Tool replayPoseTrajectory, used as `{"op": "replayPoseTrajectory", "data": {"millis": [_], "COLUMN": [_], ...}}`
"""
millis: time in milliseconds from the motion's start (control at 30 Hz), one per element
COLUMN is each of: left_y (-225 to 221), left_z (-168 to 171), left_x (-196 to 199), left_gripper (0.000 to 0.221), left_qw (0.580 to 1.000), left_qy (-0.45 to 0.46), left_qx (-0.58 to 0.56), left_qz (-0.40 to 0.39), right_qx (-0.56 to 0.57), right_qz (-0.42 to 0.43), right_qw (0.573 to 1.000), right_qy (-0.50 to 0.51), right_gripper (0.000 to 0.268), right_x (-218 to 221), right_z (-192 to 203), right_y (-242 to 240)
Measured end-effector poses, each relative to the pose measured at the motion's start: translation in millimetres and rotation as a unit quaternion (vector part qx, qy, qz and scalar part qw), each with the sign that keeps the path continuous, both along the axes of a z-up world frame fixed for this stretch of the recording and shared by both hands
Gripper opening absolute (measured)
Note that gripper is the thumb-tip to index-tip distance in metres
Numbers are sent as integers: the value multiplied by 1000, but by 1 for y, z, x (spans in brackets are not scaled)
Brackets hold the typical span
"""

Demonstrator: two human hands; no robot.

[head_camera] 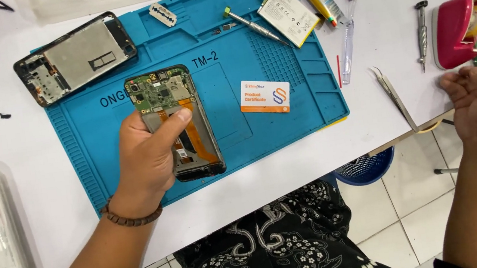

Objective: The person holds a disassembled smartphone and uses their fingers to carefully peel back and reposition a flexible ribbon cable connected to the motherboard. They repeatedly adjust the cable's placement within the device's chassis while holding the phone over a blue work mat.

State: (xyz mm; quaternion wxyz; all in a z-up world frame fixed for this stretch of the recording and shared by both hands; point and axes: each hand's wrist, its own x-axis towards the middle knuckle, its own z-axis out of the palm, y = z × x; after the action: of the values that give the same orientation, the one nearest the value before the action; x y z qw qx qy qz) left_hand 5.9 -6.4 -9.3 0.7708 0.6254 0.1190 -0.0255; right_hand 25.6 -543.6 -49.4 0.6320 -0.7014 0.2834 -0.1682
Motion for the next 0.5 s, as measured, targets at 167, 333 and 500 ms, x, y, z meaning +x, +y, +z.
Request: {"op": "replayPoseTrajectory", "data": {"millis": [167, 333, 500], "left_y": [3, 4, 11], "left_z": [0, 7, 16], "left_x": [-1, -5, -5], "left_gripper": [12, 30, 27], "left_qw": [1000, 984, 979], "left_qy": [0, -109, -146], "left_qx": [-7, -64, -59], "left_qz": [-8, -124, -133], "right_qx": [-230, -134, -188], "right_qz": [73, 425, 577], "right_qw": [966, 887, 770], "right_qy": [-91, -124, -197], "right_gripper": [10, 9, 6], "right_x": [-9, 12, 49], "right_z": [22, 82, 99], "right_y": [69, 225, 301]}}
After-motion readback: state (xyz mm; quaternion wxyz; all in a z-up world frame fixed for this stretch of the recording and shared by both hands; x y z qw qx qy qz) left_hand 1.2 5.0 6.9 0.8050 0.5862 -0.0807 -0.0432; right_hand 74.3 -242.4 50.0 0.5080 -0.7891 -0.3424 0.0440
